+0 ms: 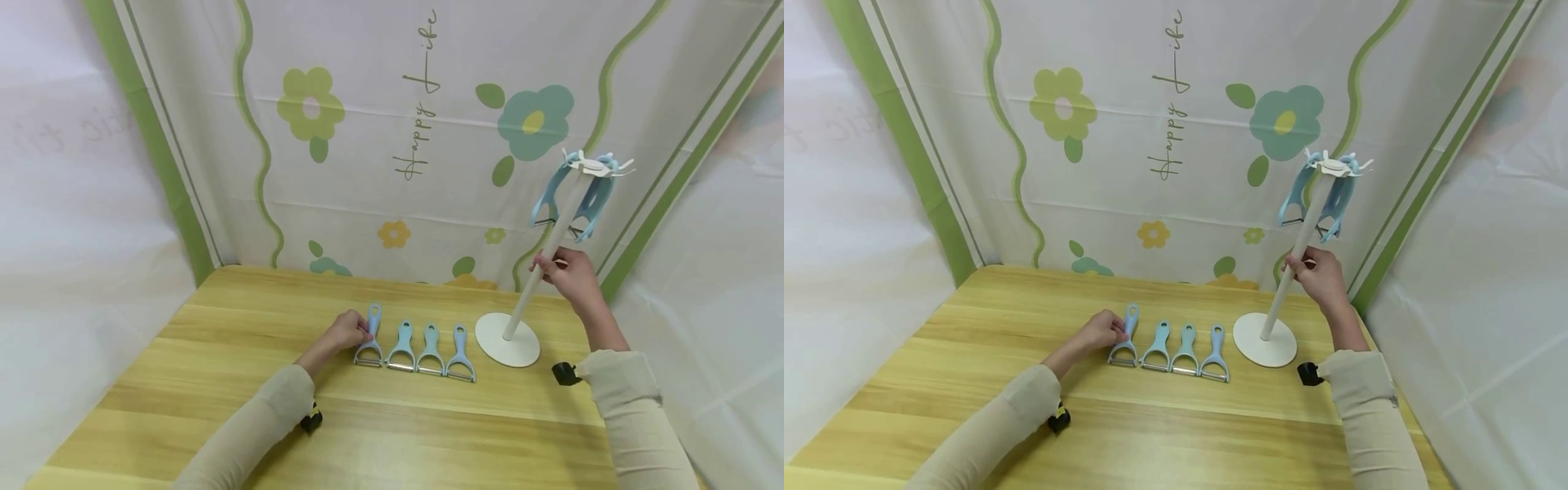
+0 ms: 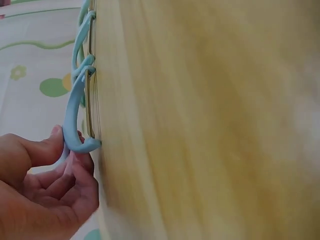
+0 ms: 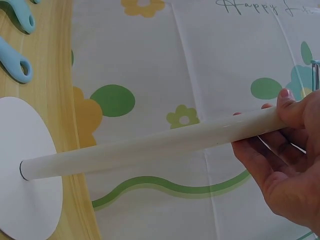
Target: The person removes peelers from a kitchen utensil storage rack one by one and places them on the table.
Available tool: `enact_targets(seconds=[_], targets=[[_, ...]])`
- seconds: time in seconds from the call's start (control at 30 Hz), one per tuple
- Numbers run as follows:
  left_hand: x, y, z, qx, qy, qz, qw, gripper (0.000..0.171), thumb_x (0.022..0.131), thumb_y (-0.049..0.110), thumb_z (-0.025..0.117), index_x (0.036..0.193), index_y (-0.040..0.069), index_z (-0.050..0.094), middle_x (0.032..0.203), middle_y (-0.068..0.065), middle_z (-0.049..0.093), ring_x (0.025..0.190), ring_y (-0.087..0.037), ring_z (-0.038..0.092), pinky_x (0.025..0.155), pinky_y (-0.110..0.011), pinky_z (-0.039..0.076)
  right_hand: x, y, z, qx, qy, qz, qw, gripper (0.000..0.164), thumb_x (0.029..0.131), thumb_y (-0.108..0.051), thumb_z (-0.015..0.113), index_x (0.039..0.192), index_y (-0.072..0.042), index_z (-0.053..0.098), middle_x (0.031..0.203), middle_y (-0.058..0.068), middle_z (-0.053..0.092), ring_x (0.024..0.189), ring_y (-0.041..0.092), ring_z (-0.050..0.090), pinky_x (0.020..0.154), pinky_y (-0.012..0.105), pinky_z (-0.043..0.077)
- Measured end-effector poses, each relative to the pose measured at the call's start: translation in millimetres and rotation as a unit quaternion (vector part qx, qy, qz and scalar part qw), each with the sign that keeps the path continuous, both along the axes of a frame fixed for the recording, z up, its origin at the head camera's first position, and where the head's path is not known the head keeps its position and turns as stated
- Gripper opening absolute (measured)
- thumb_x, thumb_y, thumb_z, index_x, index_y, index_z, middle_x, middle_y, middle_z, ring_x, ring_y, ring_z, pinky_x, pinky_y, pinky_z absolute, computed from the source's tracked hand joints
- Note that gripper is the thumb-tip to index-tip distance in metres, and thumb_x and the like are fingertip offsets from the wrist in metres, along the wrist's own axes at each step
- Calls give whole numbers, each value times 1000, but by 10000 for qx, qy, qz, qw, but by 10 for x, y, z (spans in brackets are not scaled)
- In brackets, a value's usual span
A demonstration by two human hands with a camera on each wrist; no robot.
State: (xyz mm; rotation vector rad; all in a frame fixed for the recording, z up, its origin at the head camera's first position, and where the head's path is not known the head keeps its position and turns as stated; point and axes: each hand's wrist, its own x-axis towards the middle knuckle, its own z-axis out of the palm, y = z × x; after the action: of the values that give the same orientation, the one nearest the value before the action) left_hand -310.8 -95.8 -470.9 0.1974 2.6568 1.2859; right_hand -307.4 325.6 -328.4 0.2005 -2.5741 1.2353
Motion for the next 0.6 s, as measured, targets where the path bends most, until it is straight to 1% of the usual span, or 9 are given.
enact_targets(seconds=[0.07,0.17,0.27,0.37,0.5,0.6], targets=[[-11,9,0,-74,36,-74,9999,7,83,-1,75,88,-6,73,76,-9,69,64,-12,57,58,-19,48,5,4,4,-26,9,9,10000,40,104,-29,51,120,6,62,107,21,69,87,-4,59,80,22,57],[-18,18,-9,-199,107,-155,9996,6,84,0,75,84,-5,72,68,-4,64,59,-10,52,54,-18,44,11,2,7,-82,44,52,9999,40,104,-29,52,120,6,62,100,10,70,86,-5,60,78,16,56],[-24,31,-15,-323,204,-222,9990,11,86,2,74,76,-3,71,60,0,54,55,-9,47,51,-17,39,17,-2,10,-126,80,73,9999,40,104,-29,52,120,6,62,94,-1,70,85,-7,60,75,12,55],[-21,48,-18,-455,382,-300,9978,17,85,2,74,70,-2,68,55,3,48,52,-8,42,49,-18,34,23,-4,16,-148,89,69,9998,39,104,-28,53,119,7,62,91,-7,69,85,-7,60,76,13,55],[-11,73,-8,-646,522,-362,9959,17,83,1,75,68,-2,69,54,3,48,51,-8,40,48,-18,32,32,-5,25,-178,63,51,9998,39,104,-28,53,118,7,62,90,-10,68,85,-7,60,79,19,57],[-4,93,1,-794,558,-373,9946,12,82,1,76,72,-3,72,58,-1,57,54,-9,42,50,-19,34,31,-9,30,-215,36,64,9997,39,104,-28,53,118,7,62,90,-9,69,85,-5,61,79,19,57]])
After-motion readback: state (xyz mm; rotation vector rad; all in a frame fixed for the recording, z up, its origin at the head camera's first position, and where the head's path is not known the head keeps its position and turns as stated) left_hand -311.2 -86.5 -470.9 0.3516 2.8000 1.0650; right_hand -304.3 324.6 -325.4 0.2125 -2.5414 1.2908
